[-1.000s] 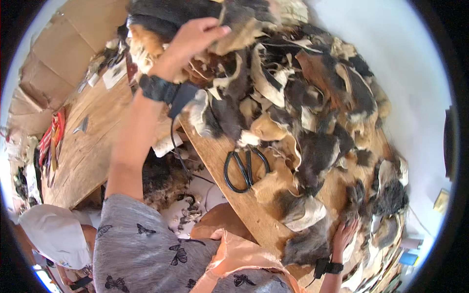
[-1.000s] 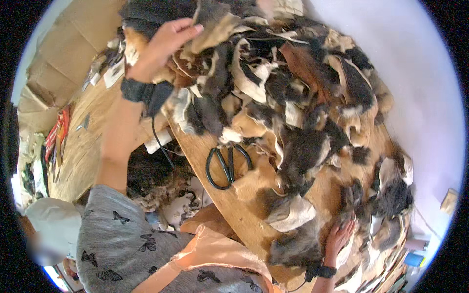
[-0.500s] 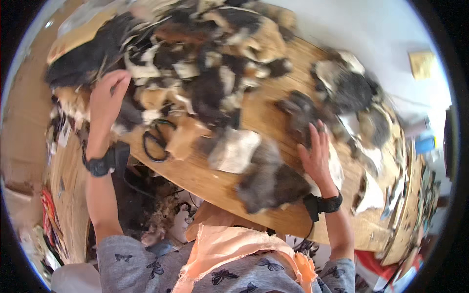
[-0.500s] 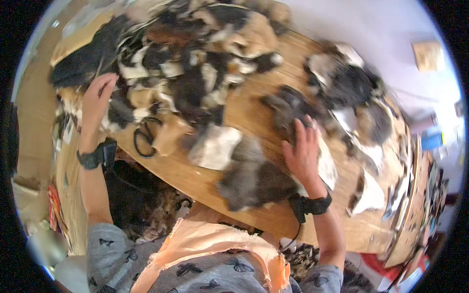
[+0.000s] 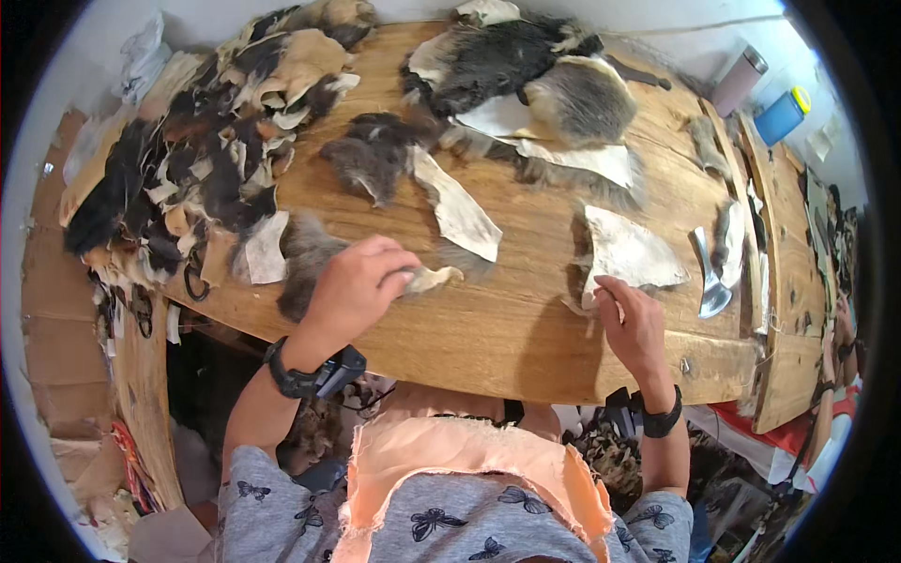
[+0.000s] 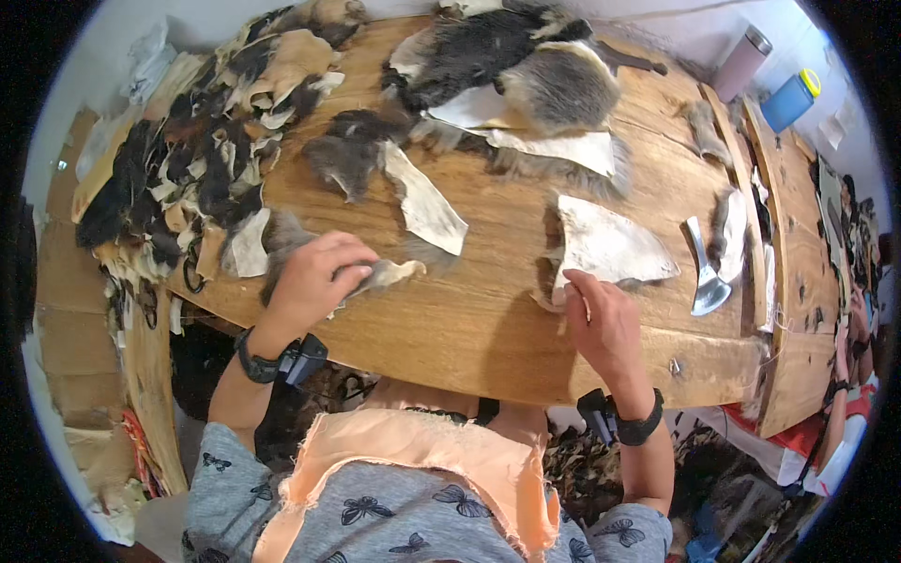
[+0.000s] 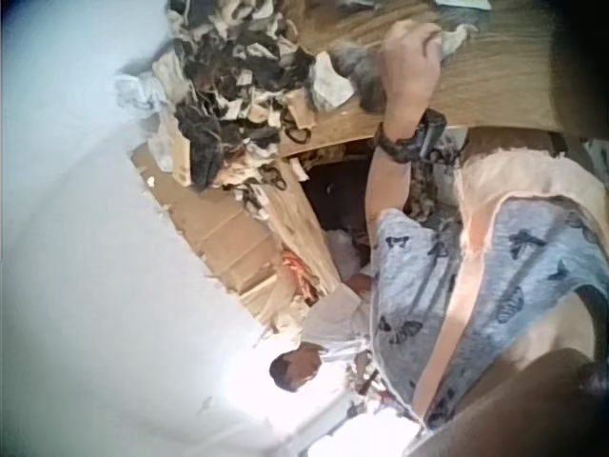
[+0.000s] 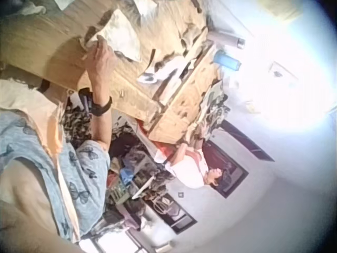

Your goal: Sorting through animal hides/leather scraps and stitching them together at a workshop table.

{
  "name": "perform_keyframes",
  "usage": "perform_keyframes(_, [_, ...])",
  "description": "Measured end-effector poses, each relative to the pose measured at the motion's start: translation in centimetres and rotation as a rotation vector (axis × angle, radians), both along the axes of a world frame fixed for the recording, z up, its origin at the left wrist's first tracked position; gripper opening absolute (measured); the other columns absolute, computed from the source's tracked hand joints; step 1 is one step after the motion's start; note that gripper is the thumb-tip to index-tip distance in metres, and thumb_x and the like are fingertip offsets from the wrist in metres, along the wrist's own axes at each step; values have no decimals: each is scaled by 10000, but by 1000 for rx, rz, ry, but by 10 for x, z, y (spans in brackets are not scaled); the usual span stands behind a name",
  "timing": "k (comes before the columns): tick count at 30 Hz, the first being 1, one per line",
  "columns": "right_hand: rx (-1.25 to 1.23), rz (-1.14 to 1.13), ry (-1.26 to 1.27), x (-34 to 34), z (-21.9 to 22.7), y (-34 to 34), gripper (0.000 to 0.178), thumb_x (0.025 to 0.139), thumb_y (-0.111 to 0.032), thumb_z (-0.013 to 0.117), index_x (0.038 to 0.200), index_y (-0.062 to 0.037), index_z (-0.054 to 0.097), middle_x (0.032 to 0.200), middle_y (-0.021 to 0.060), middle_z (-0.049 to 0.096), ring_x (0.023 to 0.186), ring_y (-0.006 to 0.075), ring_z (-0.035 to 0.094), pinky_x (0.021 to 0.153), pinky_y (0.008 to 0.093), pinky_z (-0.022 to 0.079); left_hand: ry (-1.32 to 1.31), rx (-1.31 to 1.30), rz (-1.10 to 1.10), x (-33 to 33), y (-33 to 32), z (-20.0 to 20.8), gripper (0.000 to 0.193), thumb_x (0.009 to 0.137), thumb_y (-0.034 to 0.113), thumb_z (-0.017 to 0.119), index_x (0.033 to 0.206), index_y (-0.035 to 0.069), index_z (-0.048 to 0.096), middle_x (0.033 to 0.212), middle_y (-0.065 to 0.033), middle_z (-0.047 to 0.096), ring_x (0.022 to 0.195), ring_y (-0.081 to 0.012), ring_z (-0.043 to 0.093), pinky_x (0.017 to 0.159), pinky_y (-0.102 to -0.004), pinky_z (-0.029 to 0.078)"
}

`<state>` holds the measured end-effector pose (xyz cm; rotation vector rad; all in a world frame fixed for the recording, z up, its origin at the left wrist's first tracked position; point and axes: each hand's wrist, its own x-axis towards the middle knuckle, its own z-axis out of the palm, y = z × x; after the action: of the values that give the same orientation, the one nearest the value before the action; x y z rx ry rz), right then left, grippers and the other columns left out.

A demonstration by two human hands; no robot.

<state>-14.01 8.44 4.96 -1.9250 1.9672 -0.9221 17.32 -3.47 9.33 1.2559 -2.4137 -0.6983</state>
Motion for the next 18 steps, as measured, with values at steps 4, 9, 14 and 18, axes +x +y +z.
perform_keyframes(4, [20, -44, -55, -18, 3, 10, 136, 803, -63, 576, 930, -56, 623, 709, 154, 616, 646, 311, 603, 568, 375, 465, -41, 60, -155, -36, -19, -14, 257, 746, 76, 637, 1001, 46, 633, 1128, -136, 550, 906, -278, 593, 778, -314, 470])
perform_keyframes(9, [31, -161, -51, -45, 2, 15, 129, 796, -70, 584, 911, -58, 641, 654, 151, 600, 592, 283, 599, 535, 362, 458, -416, -259, -481, -64, -43, -24, 388, 791, 212, 598, 1157, 91, 561, 1321, -144, 430, 1184, -395, 394, 943, -439, 368])
perform_keyframes(14, [124, -398, 16, -86, 20, 40, 139, 780, -70, 584, 902, -59, 651, 704, 157, 615, 626, 299, 611, 551, 348, 466, -575, -190, -485, -61, -50, -18, 503, 826, 313, 566, 1249, 57, 474, 1379, -128, 373, 1233, -418, 329, 988, -485, 310])
perform_keyframes(18, [126, -388, 114, -115, 34, 38, 132, 780, -80, 588, 893, -59, 654, 720, 155, 621, 639, 302, 615, 570, 347, 475, -703, -75, -277, -53, -76, -22, 535, 848, 377, 525, 1261, 44, 460, 1390, -121, 360, 1253, -389, 317, 998, -514, 293])
